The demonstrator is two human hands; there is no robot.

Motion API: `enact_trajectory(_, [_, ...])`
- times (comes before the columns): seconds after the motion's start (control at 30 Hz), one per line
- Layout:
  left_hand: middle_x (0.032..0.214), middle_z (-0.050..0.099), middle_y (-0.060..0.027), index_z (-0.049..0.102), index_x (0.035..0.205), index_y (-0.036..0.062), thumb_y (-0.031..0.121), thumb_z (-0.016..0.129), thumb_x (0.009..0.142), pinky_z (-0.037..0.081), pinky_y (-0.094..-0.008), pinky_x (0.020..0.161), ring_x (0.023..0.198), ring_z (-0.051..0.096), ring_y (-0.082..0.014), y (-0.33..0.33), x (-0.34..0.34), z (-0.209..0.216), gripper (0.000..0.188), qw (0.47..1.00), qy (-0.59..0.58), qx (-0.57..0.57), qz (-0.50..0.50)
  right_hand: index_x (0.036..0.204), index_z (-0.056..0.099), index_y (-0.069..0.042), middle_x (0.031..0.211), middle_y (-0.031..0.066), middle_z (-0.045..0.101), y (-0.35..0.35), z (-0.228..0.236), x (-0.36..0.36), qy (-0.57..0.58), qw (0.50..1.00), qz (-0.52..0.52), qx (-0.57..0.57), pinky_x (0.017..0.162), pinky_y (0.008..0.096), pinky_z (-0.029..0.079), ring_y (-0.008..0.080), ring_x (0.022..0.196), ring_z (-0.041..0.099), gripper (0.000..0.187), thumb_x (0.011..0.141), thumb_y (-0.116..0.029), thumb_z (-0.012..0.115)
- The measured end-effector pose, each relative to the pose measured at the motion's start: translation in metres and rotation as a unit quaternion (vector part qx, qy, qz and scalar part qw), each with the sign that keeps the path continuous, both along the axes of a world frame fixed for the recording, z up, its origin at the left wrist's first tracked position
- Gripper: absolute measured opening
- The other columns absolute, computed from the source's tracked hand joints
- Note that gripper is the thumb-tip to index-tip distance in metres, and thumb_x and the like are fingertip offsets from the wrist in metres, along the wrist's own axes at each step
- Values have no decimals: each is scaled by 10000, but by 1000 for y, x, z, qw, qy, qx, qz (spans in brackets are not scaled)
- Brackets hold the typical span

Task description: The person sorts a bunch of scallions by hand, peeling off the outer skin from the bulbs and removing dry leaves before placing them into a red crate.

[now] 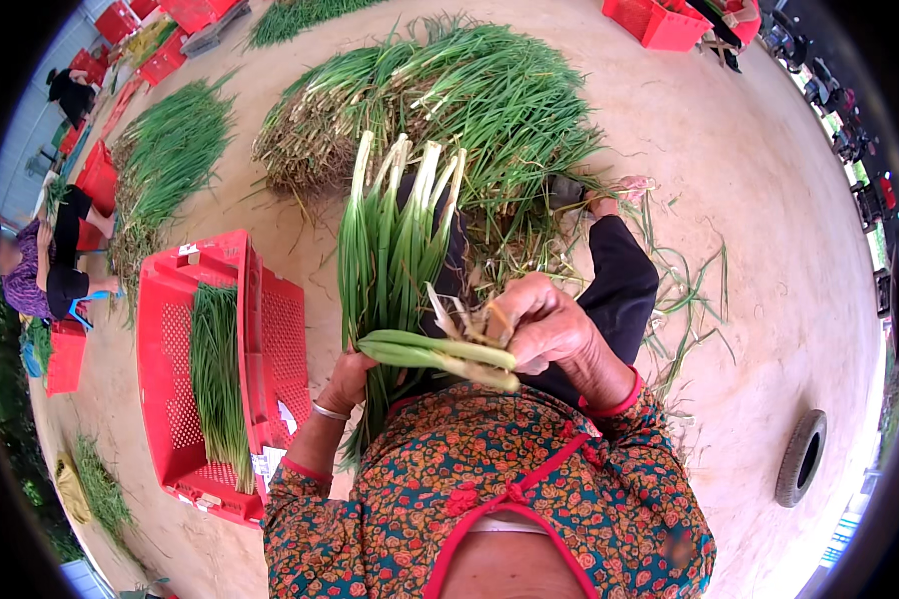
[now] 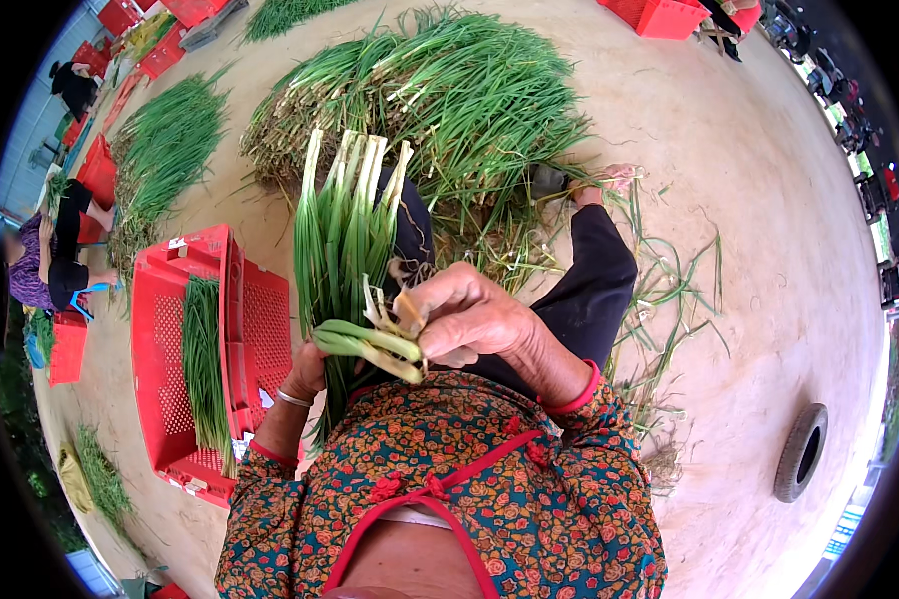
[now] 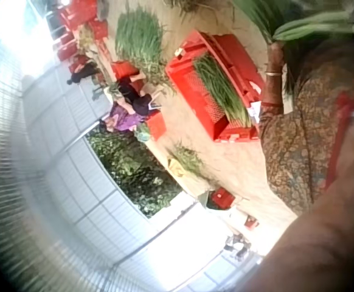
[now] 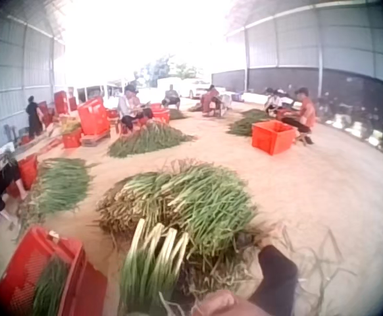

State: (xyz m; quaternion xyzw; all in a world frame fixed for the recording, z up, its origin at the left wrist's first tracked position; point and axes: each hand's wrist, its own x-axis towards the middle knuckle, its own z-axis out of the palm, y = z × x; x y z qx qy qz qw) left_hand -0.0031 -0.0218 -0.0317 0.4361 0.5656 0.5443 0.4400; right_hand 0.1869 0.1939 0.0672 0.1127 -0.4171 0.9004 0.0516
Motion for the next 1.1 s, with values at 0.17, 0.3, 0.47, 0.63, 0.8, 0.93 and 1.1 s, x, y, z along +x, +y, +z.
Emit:
enact_trajectory(0.17, [972,650,-128,569,1154,28,190,582,882,516,-309,593,726,634,-193,0,3,-4,317,996,-67,-64,19,879,551,39,471,29,438,2,25,6,147,955,-119,-229,313,267,276,117,317,365,170,748,-60,593])
enact_trajectory(0.3, [930,646,-143,516,1208,19,265,564,896,497,-275,549,626,604,-177,4,5,6,401,943,-318,-97,24,1036,531,4,510,-6,494,46,47,19,188,937,-286,-62,361,201,318,55,353,389,238,933,-211,519])
enact_trajectory(0.47, [939,647,-143,510,1214,16,316,568,893,501,-253,575,677,608,-164,8,5,6,444,943,-316,-105,12,1049,550,6,594,50,571,22,42,-10,-113,826,-397,384,438,274,422,158,490,558,319,892,-266,605])
enact_trajectory(0.63, [949,648,-140,521,1203,12,292,566,895,496,-246,598,693,600,-149,6,9,10,419,956,-270,-111,20,930,593,-34,667,143,606,14,-20,-58,20,605,-471,642,473,339,453,283,529,583,182,862,-197,635])
enact_trajectory(0.8, [941,647,-141,519,1208,9,274,575,890,497,-249,597,689,602,-153,6,7,4,417,946,-303,-108,32,875,569,-33,561,-5,488,41,7,-28,-109,944,-310,34,388,227,305,74,415,405,163,892,-193,594])
enact_trajectory(0.93, [935,645,-145,516,1212,7,275,582,886,496,-251,583,677,603,-160,8,10,12,427,946,-306,-105,34,896,571,-46,637,9,534,82,17,-2,79,916,-371,-130,409,224,297,63,455,410,139,913,-184,575])
enact_trajectory(1.1, [936,643,-153,517,1203,2,279,586,882,495,-255,570,667,602,-164,10,10,14,429,948,-298,-108,21,1011,572,-50,954,58,635,47,-9,-28,-153,888,-375,218,444,181,407,69,574,567,209,900,-223,609])
